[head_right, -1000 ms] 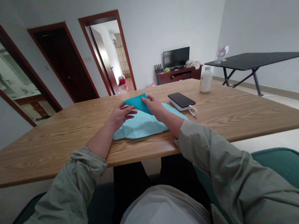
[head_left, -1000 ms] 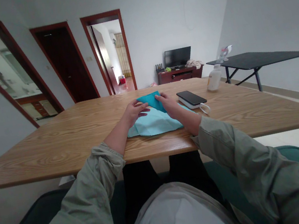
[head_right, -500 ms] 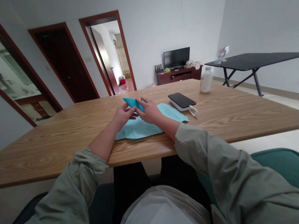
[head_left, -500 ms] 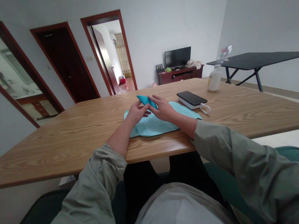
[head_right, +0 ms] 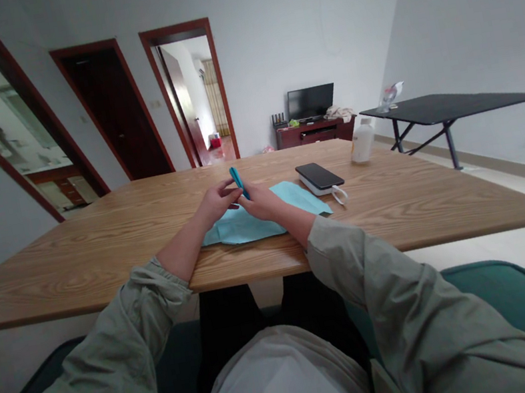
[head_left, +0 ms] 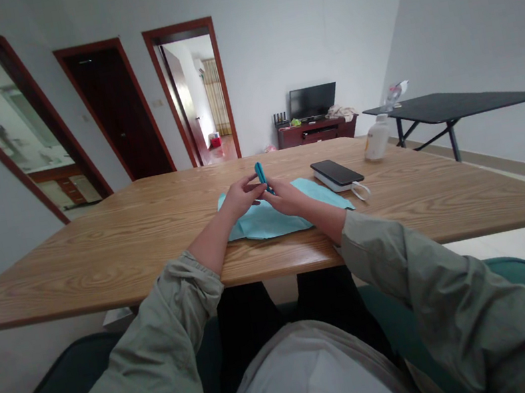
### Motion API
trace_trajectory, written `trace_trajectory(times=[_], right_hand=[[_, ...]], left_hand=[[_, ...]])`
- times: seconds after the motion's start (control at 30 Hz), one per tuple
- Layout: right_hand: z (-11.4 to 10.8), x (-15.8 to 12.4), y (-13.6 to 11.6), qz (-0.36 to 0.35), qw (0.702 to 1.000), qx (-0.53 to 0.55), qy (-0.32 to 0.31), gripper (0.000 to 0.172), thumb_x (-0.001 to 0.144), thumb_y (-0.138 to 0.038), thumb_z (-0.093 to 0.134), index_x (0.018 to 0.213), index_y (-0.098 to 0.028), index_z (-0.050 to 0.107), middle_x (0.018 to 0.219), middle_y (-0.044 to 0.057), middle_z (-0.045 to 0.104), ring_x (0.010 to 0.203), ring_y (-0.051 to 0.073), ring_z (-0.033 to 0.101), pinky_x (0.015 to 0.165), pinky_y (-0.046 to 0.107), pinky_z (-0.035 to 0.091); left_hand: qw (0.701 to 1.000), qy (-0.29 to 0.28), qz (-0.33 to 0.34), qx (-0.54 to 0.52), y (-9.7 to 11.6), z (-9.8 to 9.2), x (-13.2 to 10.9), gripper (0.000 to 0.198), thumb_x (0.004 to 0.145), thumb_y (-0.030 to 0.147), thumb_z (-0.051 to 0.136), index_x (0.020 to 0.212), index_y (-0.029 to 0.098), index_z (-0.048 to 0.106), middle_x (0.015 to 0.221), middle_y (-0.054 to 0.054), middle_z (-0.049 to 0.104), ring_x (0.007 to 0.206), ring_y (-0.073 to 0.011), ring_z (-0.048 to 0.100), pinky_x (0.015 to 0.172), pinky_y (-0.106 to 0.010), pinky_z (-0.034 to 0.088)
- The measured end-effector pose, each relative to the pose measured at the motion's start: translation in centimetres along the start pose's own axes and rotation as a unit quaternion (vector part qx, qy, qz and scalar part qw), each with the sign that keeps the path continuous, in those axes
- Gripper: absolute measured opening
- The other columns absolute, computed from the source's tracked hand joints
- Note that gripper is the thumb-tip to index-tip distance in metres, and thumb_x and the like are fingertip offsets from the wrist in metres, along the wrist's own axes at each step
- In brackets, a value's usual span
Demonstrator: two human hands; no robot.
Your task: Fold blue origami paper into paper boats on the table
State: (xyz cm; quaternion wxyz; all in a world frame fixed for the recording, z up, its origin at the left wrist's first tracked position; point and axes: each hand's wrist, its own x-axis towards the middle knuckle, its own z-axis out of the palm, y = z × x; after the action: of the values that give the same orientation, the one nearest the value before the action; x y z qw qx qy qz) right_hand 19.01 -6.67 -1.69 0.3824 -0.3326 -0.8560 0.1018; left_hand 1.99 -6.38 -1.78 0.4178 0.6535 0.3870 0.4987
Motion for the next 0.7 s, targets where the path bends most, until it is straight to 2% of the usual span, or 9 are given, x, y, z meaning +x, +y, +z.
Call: trace_trajectory(times=[0.1,0.2,0.43,0.6,0.7], right_hand=[[0.13,0.03,0.26,0.006,1.0,0.008,-0.013,0.037,0.093,-0.028,0.043,0.124,-0.02,0.062,0.115,0.008,0.071,0.103,0.026,0.063,0.093,0.039,0.048],[0.08,0.0,0.39,0.023,1.0,0.007,-0.001,0.041,0.092,-0.027,0.042,0.13,-0.02,0.058,0.111,0.007,0.072,0.099,0.026,0.064,0.089,0.039,0.049],[0.04,-0.03,0.36,0.023,0.998,0.056,0.017,0.047,0.091,-0.028,0.049,0.137,-0.023,0.054,0.115,0.006,0.071,0.099,0.024,0.067,0.089,0.039,0.052],[0.14,0.03,0.25,0.026,0.988,0.15,0.039,0.053,0.088,-0.028,0.054,0.141,-0.024,0.049,0.133,0.007,0.063,0.1,0.021,0.069,0.088,0.037,0.055],[0.08,0.04,0.0,0.023,0.985,0.165,0.044,0.052,0.087,-0.031,0.055,0.138,-0.024,0.052,0.132,0.008,0.063,0.097,0.022,0.07,0.088,0.038,0.056]], left_hand=[[0.999,-0.009,0.013,0.031,-0.18,0.16,0.05,0.066,0.075,0.045,0.076,0.132,0.017,0.057,0.099,-0.009,0.075,0.072,-0.0146,0.069,0.062,-0.024,0.053],[0.999,-0.014,0.021,0.049,-0.2,0.25,0.02,0.064,0.077,0.044,0.074,0.131,0.016,0.056,0.103,-0.011,0.074,0.071,-0.0148,0.069,0.059,-0.023,0.053],[0.994,0.02,0.036,0.104,0.37,0.36,-0.46,0.055,0.081,0.035,0.069,0.13,0.017,0.053,0.107,-0.012,0.072,0.066,-0.0138,0.068,0.053,-0.021,0.051],[0.997,0.018,0.034,0.064,0.6,0.34,-0.47,0.053,0.079,0.035,0.069,0.128,0.02,0.053,0.105,-0.009,0.071,0.07,-0.0147,0.07,0.053,-0.021,0.051],[0.999,0.007,0.029,0.03,0.45,0.29,-0.28,0.051,0.079,0.036,0.07,0.125,0.02,0.054,0.101,-0.008,0.072,0.073,-0.0162,0.07,0.055,-0.022,0.052]])
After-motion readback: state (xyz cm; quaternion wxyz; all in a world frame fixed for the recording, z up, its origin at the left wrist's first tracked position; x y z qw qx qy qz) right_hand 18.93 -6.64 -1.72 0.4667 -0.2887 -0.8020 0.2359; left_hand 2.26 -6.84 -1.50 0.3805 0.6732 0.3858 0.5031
